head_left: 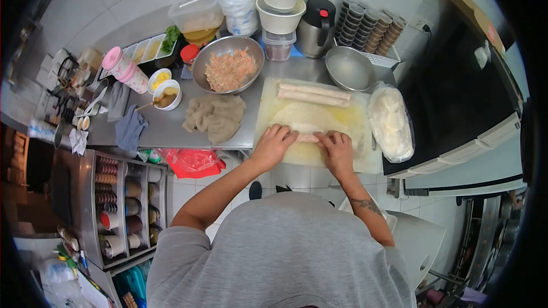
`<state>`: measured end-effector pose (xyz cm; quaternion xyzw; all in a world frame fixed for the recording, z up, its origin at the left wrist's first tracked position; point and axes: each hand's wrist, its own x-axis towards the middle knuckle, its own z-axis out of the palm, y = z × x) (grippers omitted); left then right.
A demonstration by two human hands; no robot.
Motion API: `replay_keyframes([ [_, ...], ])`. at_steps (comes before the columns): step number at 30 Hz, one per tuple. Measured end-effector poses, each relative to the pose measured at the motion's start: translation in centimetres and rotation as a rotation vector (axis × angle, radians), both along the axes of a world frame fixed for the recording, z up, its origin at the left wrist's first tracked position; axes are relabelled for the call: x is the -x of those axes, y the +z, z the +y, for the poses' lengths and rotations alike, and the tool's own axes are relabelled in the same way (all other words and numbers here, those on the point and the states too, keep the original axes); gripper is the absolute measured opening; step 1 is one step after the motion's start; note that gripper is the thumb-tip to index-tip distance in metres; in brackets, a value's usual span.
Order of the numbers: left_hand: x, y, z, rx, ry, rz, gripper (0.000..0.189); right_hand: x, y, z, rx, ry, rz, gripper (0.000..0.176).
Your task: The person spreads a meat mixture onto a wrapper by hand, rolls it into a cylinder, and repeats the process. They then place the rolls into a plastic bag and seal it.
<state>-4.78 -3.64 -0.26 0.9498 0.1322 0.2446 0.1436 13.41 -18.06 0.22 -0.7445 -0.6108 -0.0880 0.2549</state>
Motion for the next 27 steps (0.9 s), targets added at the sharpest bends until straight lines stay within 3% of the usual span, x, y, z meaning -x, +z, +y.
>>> replay_keyframes([
  [9,-0.1,-0.6,1.7,0.139,-0.061,0.035,0.041,-2.2,-0.3,-2.3,0.030,-0.120,0.203,0.026],
  [12,-0.2,0.0,2.1,0.181,-0.089,0.058,0.039,-1.0,-0.6,-1.1,-0.131,-0.120,-0.041,0.032],
  [15,-0.3,0.2,2.3,0.193,-0.091,0.080,0.039,1.4,0.2,-0.1,-0.036,0.081,-0.085,0.041],
  [17,-0.5,0.1,2.6,0.191,-0.083,0.116,0.040,1.8,-0.1,0.4,-0.055,0.040,-0.103,0.046],
  [20,-0.8,0.5,0.7,-0.002,0.033,0.012,0.041,0.9,-1.1,0.9,-0.045,0.028,-0.121,0.048],
  [27,-1.8,-0.9,-0.6,-0.108,0.046,-0.041,0.051,-0.7,0.2,1.5,0.027,0.102,0.059,0.043],
])
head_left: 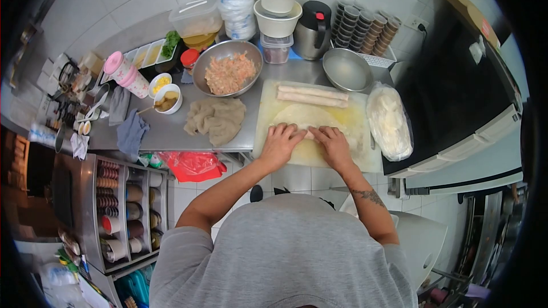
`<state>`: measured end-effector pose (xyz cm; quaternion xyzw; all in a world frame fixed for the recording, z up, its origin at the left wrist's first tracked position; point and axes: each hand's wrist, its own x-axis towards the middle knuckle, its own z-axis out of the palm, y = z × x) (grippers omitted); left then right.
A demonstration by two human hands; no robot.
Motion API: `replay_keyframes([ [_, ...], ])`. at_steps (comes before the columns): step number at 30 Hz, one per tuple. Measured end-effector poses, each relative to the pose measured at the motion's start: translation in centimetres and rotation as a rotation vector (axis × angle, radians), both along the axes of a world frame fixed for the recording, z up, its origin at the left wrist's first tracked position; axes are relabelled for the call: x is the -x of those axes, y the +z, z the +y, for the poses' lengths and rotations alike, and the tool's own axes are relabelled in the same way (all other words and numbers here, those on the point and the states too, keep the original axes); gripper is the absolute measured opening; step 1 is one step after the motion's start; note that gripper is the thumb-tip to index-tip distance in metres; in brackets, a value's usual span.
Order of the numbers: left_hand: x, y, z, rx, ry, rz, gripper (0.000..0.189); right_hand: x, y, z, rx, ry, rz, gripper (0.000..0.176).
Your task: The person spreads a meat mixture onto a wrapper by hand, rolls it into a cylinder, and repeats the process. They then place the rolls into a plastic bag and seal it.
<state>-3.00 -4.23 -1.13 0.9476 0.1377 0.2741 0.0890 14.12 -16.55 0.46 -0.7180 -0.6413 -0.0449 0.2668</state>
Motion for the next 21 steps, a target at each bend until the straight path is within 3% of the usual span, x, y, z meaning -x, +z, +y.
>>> replay_keyframes([
  [10,-0.2,0.4,0.3,0.045,0.005,0.055,0.051,-1.6,-0.6,-1.1,-0.008,-0.086,0.000,0.029],
  [13,-0.6,0.5,0.6,0.061,0.005,0.073,0.051,-0.2,-0.5,-0.6,-0.177,-0.075,-0.106,0.034],
  [16,-0.9,0.5,1.1,0.092,0.011,0.110,0.051,0.6,-0.7,0.1,-0.085,-0.014,-0.194,0.038],
  [21,-1.5,1.0,2.1,0.116,0.019,0.112,0.048,-0.6,-1.0,1.1,0.012,-0.023,-0.130,0.043],
])
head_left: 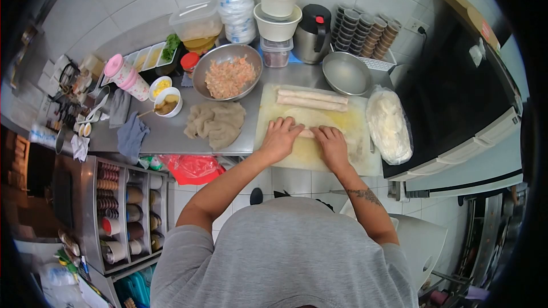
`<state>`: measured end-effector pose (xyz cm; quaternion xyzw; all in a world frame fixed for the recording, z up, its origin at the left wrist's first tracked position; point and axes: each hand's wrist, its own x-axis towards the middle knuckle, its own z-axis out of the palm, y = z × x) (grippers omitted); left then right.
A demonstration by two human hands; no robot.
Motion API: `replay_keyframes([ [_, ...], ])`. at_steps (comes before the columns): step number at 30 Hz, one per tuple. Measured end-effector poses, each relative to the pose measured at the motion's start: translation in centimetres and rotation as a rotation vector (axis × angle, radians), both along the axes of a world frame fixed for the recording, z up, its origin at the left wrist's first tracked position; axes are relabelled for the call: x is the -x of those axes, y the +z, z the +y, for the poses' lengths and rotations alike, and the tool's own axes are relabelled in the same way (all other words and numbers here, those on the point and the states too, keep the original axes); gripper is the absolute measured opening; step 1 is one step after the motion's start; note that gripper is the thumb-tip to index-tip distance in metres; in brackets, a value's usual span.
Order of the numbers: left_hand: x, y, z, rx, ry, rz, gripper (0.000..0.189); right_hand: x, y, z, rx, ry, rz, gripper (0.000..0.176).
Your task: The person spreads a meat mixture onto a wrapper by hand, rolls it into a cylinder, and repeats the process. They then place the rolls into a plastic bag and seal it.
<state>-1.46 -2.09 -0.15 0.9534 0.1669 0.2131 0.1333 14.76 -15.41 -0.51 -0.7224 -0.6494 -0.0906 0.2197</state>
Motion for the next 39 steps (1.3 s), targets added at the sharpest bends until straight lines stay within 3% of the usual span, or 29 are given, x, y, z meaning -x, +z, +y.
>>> replay_keyframes([
  [5,0.3,-0.6,-1.2,-0.108,-0.011,-0.051,0.056,-0.4,1.4,0.0,-0.017,0.053,0.096,0.034],
  [8,0.3,-1.0,-0.9,-0.099,-0.011,-0.063,0.057,-2.4,0.3,-1.5,-0.079,-0.049,0.195,0.026],
  [11,0.2,-1.0,-0.8,-0.081,-0.004,-0.081,0.056,-3.8,-0.2,-2.4,0.035,-0.205,0.208,0.023],
  [12,0.1,-1.0,-0.8,-0.071,-0.006,-0.087,0.055,-3.8,0.3,-2.3,0.111,-0.218,0.223,0.027],
  [15,-0.3,-0.7,-0.3,-0.057,-0.005,-0.042,0.050,-2.7,0.7,-1.4,-0.167,-0.170,0.004,0.032],
  [18,-0.6,-0.8,0.2,-0.018,-0.006,-0.004,0.048,-0.9,1.2,-0.5,-0.142,0.028,-0.071,0.036],
  [21,-0.9,-0.5,1.0,0.046,-0.030,0.064,0.046,-0.4,0.2,0.0,-0.085,-0.028,-0.050,0.039],
  [27,-0.1,-0.9,0.2,-0.149,0.012,-0.068,0.047,-1.4,0.5,0.6,0.013,0.009,-0.041,0.039],
  [34,0.3,-0.8,0.8,-0.115,-0.003,-0.061,0.049,-3.7,0.6,-2.0,-0.005,-0.122,0.216,0.026],
  [39,0.0,0.0,1.4,-0.056,-0.027,0.005,0.050,-1.8,1.5,-0.6,-0.106,-0.018,0.032,0.030],
])
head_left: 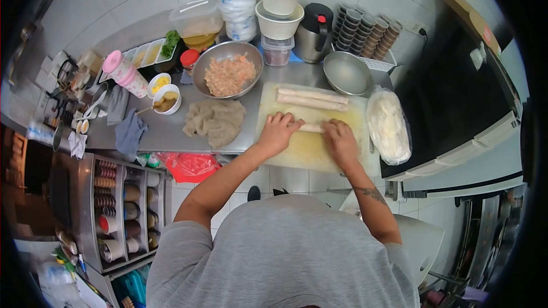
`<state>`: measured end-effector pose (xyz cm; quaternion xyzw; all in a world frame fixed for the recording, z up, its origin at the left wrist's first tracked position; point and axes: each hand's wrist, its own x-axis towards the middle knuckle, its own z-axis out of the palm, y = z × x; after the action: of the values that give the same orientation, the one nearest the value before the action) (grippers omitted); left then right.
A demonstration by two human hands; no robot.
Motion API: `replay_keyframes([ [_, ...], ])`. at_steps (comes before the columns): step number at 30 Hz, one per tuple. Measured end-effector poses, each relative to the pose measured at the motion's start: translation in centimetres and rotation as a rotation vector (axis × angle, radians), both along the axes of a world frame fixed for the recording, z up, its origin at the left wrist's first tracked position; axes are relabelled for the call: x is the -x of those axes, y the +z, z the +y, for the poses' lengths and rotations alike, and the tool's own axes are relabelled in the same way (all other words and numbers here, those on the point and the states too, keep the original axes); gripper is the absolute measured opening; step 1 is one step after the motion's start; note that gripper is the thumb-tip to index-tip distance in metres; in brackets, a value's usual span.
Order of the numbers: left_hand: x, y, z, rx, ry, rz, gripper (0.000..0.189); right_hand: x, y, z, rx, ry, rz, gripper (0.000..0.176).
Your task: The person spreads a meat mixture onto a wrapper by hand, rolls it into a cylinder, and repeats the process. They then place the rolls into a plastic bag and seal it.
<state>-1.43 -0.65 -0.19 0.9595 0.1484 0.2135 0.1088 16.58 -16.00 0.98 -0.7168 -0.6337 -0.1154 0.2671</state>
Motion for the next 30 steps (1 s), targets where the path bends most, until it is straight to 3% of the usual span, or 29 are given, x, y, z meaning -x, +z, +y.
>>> replay_keyframes([
  [3,-0.2,0.0,1.0,0.045,-0.057,0.016,0.051,0.5,-0.5,0.6,0.019,0.010,-0.020,0.034],
  [9,0.4,-0.3,-0.1,-0.141,0.008,-0.050,0.051,-0.7,-0.9,1.5,0.085,0.042,0.014,0.036],
  [13,0.1,-0.8,0.7,-0.100,0.007,-0.087,0.051,-1.0,0.9,1.3,0.133,0.014,0.264,0.033],
  [16,-0.1,-0.7,1.4,-0.079,-0.003,-0.064,0.049,-2.9,-1.2,0.4,0.004,-0.095,0.366,0.031],
  [19,-0.4,-0.6,1.6,-0.050,0.001,-0.038,0.047,-3.2,-1.5,0.2,0.028,-0.152,0.228,0.031],
  [22,-0.9,-0.5,2.1,0.008,0.001,0.006,0.045,-2.3,-1.0,0.7,-0.080,-0.040,-0.024,0.032],
  [27,-1.2,-0.2,3.0,0.142,-0.018,0.023,0.041,-1.9,-1.0,1.3,0.002,0.025,-0.009,0.037],
  [30,-0.9,-0.5,2.4,0.030,0.032,-0.107,0.039,-2.6,-0.8,1.6,0.049,0.054,0.001,0.039],
])
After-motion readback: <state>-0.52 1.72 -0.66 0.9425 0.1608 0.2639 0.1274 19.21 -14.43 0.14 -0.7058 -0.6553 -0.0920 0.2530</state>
